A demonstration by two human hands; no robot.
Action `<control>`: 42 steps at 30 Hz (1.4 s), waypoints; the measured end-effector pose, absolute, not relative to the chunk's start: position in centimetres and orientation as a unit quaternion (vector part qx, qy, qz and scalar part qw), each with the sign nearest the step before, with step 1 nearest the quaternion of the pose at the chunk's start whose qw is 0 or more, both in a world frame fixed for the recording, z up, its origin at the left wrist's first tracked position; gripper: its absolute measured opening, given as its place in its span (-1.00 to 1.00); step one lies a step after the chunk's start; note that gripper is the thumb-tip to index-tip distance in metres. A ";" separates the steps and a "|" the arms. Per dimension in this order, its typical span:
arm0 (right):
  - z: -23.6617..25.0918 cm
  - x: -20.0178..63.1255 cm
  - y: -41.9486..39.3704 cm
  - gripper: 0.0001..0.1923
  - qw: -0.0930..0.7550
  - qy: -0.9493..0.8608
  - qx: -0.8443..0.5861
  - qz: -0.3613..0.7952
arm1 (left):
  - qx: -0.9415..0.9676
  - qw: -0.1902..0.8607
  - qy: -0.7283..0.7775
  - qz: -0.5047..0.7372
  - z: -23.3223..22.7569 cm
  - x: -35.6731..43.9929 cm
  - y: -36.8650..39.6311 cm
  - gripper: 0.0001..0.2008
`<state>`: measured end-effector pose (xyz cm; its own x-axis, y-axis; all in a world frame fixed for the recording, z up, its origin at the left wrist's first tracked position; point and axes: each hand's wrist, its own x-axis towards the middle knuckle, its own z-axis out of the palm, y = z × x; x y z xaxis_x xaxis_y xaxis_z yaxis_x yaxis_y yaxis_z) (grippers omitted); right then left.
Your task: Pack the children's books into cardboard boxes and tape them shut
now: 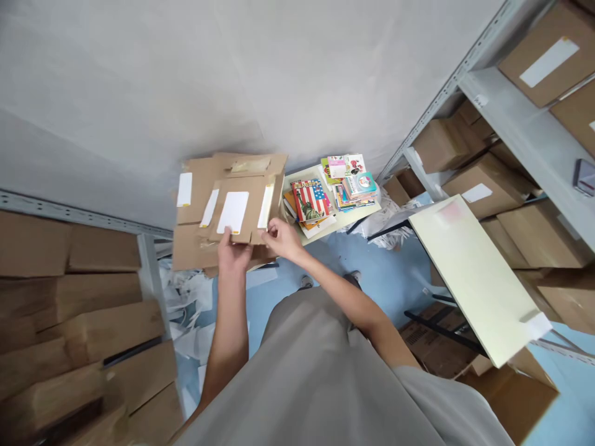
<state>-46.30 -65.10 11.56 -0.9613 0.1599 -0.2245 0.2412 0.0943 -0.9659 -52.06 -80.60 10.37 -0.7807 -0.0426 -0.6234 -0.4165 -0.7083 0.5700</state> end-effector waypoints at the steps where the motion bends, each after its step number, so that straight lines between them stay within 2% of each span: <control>1: 11.7 -44.9 -64.8 -0.50 0.035 0.727 0.124 -0.674 | -0.286 0.111 0.371 0.877 10.4 -51.9 -80.4 -0.81; 6: 11.2 -37.3 -60.2 -0.35 0.070 0.674 0.142 -0.722 | -0.183 0.102 0.417 0.884 10.6 -49.9 -76.3 -0.65; 10: 10.1 -31.7 -52.3 -0.28 -0.051 0.662 0.314 -0.679 | -0.126 0.097 0.483 0.861 10.9 -48.5 -71.6 -0.44; 13: 9.8 -29.2 -45.6 -0.19 -0.123 0.656 0.385 -0.638 | -0.035 0.033 0.583 0.811 11.9 -47.8 -68.9 -0.40; 17: 11.2 -29.6 -41.8 -0.07 -0.109 0.646 0.294 -0.696 | 0.136 -0.052 0.712 0.687 13.3 -44.7 -64.8 -0.51; 20: 12.2 -31.9 -43.9 0.19 -0.071 0.619 0.175 -0.762 | 0.277 -0.070 0.746 0.602 12.9 -40.6 -60.6 -0.60; 22: 12.2 -33.3 -45.9 0.08 -0.124 0.626 0.224 -0.737 | 0.357 -0.036 0.752 0.553 11.8 -38.3 -58.7 -0.56; 24: 11.7 -34.2 -46.8 -0.01 -0.195 0.615 0.310 -0.698 | 0.408 0.040 0.766 0.496 10.4 -37.4 -58.6 -0.40; 26: 11.0 -34.5 -46.6 0.01 -0.235 0.610 0.360 -0.666 | 0.419 0.127 0.800 0.410 9.3 -38.0 -60.6 -0.11; 28: 10.5 -34.5 -45.7 0.05 -0.240 0.623 0.366 -0.648 | 0.384 0.173 0.859 0.292 8.4 -39.5 -63.9 0.23; 30: 10.5 -34.5 -45.1 0.03 -0.231 0.640 0.353 -0.642 | 0.367 0.191 0.889 0.196 7.8 -41.0 -67.4 0.34; 32: 11.0 -34.8 -45.1 -0.01 -0.218 0.656 0.336 -0.640 | 0.382 0.198 0.887 0.168 7.3 -41.9 -70.1 0.22; 36: 12.8 -36.2 -46.9 -0.07 -0.218 0.695 0.295 -0.618 | 0.387 0.173 0.880 0.213 7.0 -42.8 -73.7 -0.14; 42: 14.7 -39.7 -48.3 -0.09 -0.248 0.702 0.245 -0.622 | 0.305 0.119 0.899 0.292 8.8 -46.7 -80.1 -0.30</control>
